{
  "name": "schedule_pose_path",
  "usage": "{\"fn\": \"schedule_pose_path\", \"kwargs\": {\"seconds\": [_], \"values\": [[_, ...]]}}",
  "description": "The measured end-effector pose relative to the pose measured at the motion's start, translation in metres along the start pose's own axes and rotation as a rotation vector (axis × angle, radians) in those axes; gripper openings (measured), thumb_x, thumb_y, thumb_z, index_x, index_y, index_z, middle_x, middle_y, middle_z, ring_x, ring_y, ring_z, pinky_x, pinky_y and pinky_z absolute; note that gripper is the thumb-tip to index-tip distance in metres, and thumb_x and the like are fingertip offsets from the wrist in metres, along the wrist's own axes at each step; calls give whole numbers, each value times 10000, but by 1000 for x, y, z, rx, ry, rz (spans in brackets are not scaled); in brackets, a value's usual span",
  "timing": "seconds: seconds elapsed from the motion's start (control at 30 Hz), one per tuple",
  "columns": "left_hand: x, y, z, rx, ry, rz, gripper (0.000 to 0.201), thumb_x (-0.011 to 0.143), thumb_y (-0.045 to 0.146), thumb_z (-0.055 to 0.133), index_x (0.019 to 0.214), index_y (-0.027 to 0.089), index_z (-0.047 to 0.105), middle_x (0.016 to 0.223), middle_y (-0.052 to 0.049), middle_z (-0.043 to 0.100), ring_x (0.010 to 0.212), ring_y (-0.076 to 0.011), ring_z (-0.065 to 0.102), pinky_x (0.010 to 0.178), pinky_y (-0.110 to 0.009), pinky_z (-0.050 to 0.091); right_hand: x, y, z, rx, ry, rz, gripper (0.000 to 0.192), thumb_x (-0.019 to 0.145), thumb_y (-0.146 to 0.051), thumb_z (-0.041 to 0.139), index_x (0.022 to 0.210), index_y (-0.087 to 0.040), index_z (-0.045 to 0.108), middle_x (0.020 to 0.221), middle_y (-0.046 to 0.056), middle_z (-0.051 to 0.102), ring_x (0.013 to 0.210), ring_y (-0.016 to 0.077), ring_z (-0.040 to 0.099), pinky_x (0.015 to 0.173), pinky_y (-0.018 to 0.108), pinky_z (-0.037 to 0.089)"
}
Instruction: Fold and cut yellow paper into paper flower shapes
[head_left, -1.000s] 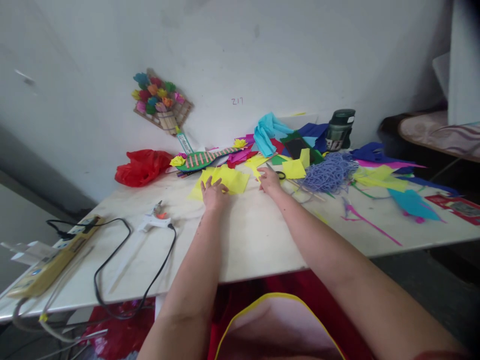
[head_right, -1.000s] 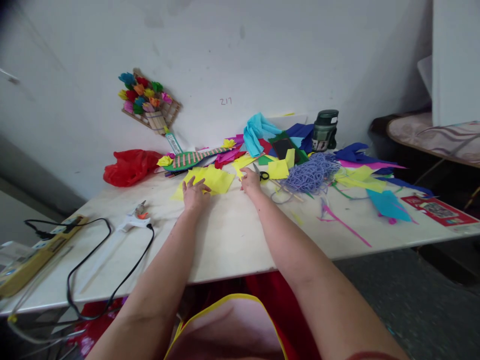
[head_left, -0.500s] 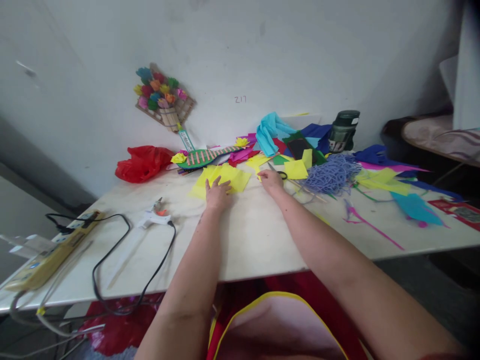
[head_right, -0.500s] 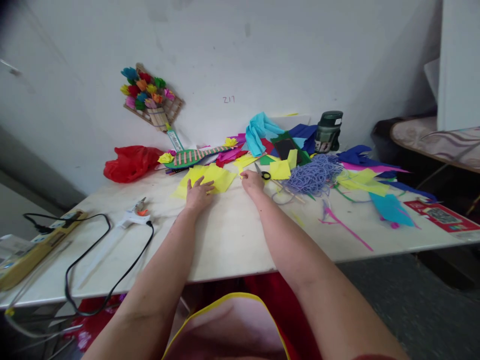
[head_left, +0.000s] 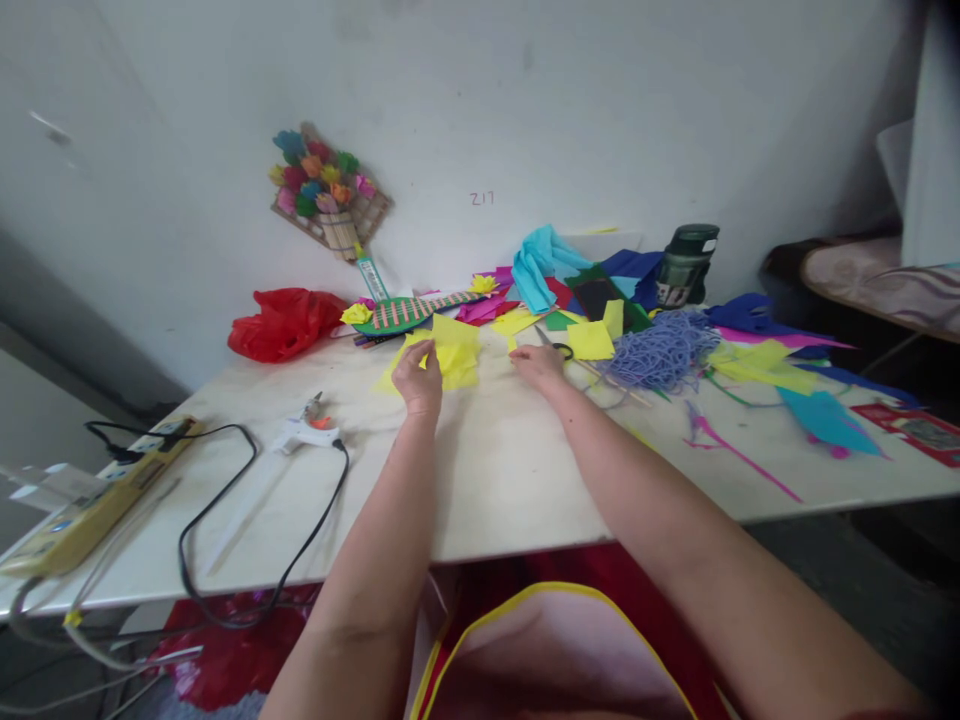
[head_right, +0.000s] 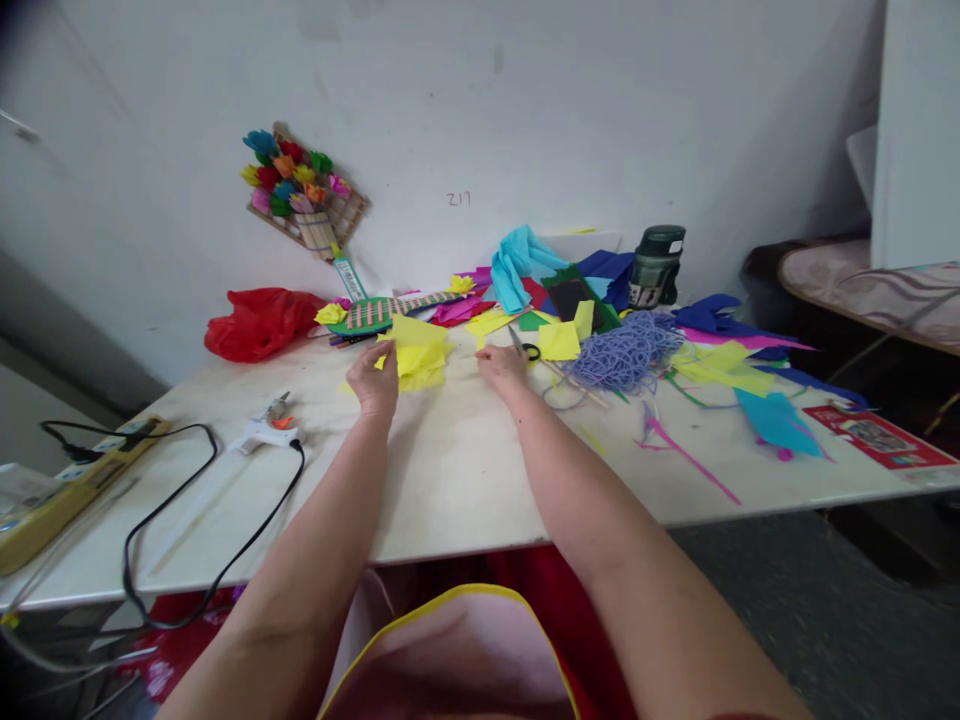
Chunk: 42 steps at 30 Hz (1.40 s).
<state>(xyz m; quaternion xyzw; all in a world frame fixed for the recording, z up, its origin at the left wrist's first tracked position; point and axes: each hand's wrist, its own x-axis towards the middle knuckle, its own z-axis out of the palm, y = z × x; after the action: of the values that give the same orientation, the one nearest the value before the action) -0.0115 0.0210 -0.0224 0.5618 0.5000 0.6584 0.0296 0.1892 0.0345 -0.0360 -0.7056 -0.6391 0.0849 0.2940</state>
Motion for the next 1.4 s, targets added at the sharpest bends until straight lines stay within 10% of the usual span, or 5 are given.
{"fn": "schedule_pose_path", "kwargs": {"seconds": [0.27, 0.57, 0.9, 1.07, 1.4], "values": [[0, 6, 5, -550, -37, -609, 333, 520, 231, 665, 835, 126, 643, 650, -9, 604, 543, -83, 528, 550, -216, 416, -4, 1, 0, -103, 114, -8, 241, 740, -254, 452, 810, -214, 680, 927, 90, 639, 968, 249, 485, 831, 396, 248], [-7, 13, 8, -737, -289, -649, 404, 470, 204, 702, 863, 131, 641, 681, -30, 634, 576, -106, 565, 593, -243, 438, -10, -12, -15, 1009, -90, 238, 718, 747, -672, 85, 574, -154, 552, 449, 60, 536, 378, 131, 484, 392, 242, 329], [-9, 4, 6, -656, -381, -611, 508, 500, 246, 702, 987, 133, 608, 731, -36, 648, 625, -109, 573, 656, -256, 439, -11, -7, -23, 1218, -393, 145, 528, 712, -629, 380, 689, -143, 585, 552, 71, 615, 490, 158, 568, 444, 251, 426], [-9, 4, 8, -641, -440, -634, 544, 439, 202, 731, 959, 107, 604, 735, -25, 619, 637, -100, 561, 658, -246, 435, -11, -9, -8, 1199, -194, 107, 243, 599, -364, 645, 702, -155, 576, 579, 9, 609, 536, 131, 565, 530, 240, 448], [-15, 18, -1, -602, -698, -673, 971, 478, 195, 744, 1314, 147, 252, 470, 109, 395, 437, -37, 429, 451, -165, 321, -5, -5, -2, 591, 166, -18, 262, 712, -397, 458, 552, -194, 415, 493, -38, 429, 552, 120, 433, 515, 221, 354]]}}
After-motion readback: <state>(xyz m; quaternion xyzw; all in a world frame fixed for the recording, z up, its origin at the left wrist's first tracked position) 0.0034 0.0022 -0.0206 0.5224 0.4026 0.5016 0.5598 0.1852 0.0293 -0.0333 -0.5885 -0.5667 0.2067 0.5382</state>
